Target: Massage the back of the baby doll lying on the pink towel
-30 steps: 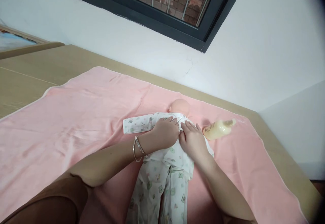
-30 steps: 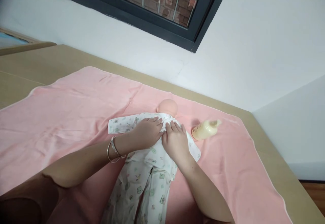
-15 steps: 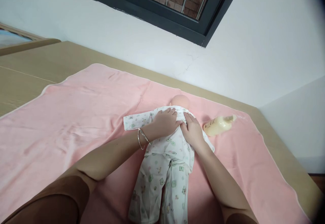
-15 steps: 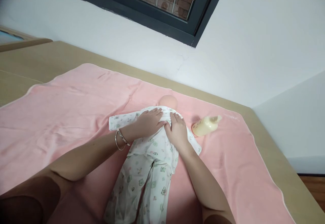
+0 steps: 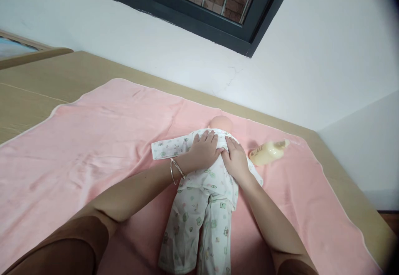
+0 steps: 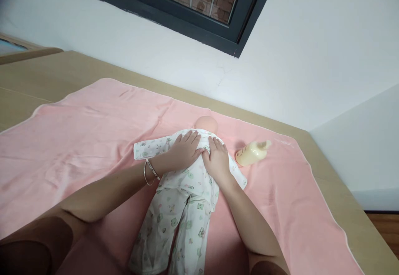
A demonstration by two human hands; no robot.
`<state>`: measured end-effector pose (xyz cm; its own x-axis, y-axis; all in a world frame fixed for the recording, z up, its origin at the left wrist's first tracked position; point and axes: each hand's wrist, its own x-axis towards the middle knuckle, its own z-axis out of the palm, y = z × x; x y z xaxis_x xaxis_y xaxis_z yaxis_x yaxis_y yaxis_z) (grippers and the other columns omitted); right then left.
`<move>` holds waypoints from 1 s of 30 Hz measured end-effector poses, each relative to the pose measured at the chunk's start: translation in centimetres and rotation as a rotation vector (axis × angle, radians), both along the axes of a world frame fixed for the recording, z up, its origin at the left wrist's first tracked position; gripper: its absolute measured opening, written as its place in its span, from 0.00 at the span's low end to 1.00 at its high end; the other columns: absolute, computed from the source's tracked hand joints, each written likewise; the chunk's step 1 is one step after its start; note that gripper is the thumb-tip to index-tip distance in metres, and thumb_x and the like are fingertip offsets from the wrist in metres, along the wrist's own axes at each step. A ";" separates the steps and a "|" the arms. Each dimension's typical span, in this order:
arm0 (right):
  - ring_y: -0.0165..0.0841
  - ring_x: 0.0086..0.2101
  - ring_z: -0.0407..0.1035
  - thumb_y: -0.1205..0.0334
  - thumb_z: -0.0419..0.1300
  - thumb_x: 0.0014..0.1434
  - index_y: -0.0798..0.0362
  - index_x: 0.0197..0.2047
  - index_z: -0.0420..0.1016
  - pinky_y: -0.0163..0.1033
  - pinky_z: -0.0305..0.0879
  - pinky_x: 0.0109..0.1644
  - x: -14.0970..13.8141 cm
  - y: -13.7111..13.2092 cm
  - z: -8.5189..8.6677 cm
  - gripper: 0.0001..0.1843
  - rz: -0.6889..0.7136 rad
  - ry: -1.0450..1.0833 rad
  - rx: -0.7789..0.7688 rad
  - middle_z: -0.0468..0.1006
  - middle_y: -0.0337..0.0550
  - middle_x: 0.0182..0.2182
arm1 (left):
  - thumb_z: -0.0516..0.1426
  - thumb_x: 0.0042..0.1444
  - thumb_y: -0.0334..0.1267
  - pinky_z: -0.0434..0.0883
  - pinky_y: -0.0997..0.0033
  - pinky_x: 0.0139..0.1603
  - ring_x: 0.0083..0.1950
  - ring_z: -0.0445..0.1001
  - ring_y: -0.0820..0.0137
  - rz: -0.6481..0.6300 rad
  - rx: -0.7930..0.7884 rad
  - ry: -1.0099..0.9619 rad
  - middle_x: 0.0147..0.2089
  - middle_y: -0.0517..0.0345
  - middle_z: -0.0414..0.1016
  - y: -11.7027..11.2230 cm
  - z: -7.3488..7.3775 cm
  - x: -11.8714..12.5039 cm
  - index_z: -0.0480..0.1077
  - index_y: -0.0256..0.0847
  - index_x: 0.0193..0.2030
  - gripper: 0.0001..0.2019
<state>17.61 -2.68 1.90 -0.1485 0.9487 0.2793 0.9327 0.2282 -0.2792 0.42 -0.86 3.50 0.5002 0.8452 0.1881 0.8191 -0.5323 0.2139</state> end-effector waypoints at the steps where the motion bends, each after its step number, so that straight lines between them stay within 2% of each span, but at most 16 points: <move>1: 0.49 0.69 0.59 0.58 0.46 0.69 0.64 0.71 0.64 0.59 0.54 0.73 0.0 0.0 0.1 0.31 -0.002 -0.005 -0.007 0.68 0.61 0.68 | 0.43 0.74 0.47 0.59 0.38 0.73 0.78 0.54 0.47 0.009 -0.007 0.003 0.77 0.35 0.55 0.0 0.1 0.0 0.56 0.27 0.74 0.30; 7: 0.48 0.69 0.60 0.56 0.47 0.71 0.66 0.71 0.62 0.53 0.57 0.73 0.6 -0.2 2.2 0.32 0.090 -0.087 -0.082 0.68 0.62 0.68 | 0.44 0.74 0.46 0.59 0.39 0.73 0.78 0.52 0.44 -0.007 -0.061 0.071 0.78 0.33 0.53 -1.4 1.7 -0.2 0.53 0.25 0.75 0.31; 13: 0.50 0.65 0.66 0.59 0.50 0.70 0.61 0.68 0.69 0.54 0.60 0.70 -0.8 -3.7 4.3 0.27 0.097 -0.251 -0.117 0.74 0.61 0.63 | 0.49 0.67 0.33 0.55 0.30 0.73 0.77 0.55 0.41 -0.125 -0.104 0.177 0.78 0.33 0.52 -3.9 3.4 -1.0 0.56 0.28 0.75 0.30; 17: 0.49 0.65 0.66 0.60 0.48 0.72 0.59 0.68 0.70 0.53 0.59 0.70 -1.0 -3.3 4.2 0.26 0.039 -0.243 -0.122 0.75 0.58 0.63 | 0.45 0.70 0.35 0.55 0.30 0.73 0.77 0.56 0.46 -0.085 -0.121 0.113 0.78 0.37 0.54 -2.0 2.9 -1.1 0.57 0.31 0.74 0.28; 20: 0.48 0.67 0.63 0.54 0.46 0.74 0.60 0.71 0.65 0.52 0.61 0.69 -0.2 -1.3 3.7 0.29 -0.032 -0.172 -0.163 0.71 0.58 0.66 | 0.44 0.73 0.43 0.55 0.32 0.74 0.77 0.58 0.50 0.013 -0.143 -0.001 0.76 0.40 0.59 0.3 1.9 -1.0 0.59 0.34 0.73 0.26; 22: 0.49 0.68 0.61 0.53 0.45 0.74 0.64 0.72 0.63 0.53 0.61 0.69 0.1 -0.6 3.4 0.31 -0.051 -0.156 -0.182 0.68 0.60 0.68 | 0.44 0.73 0.47 0.57 0.34 0.73 0.76 0.60 0.51 0.049 -0.136 -0.048 0.75 0.40 0.62 0.9 1.6 -0.9 0.62 0.34 0.71 0.27; 25: 0.52 0.69 0.60 0.55 0.43 0.74 0.66 0.72 0.62 0.58 0.57 0.71 -0.4 -1.5 3.2 0.31 -0.045 -0.205 -0.163 0.68 0.63 0.68 | 0.45 0.72 0.43 0.56 0.33 0.73 0.76 0.59 0.49 0.038 -0.118 -0.015 0.75 0.37 0.61 -0.2 1.8 -0.7 0.61 0.31 0.71 0.26; 30: 0.49 0.66 0.66 0.60 0.49 0.71 0.59 0.67 0.71 0.59 0.54 0.71 -1.4 -4.1 3.7 0.26 0.030 -0.254 -0.131 0.74 0.61 0.63 | 0.48 0.68 0.36 0.52 0.29 0.73 0.75 0.61 0.44 -0.068 -0.071 0.093 0.75 0.35 0.60 -3.1 2.4 -0.6 0.61 0.31 0.72 0.27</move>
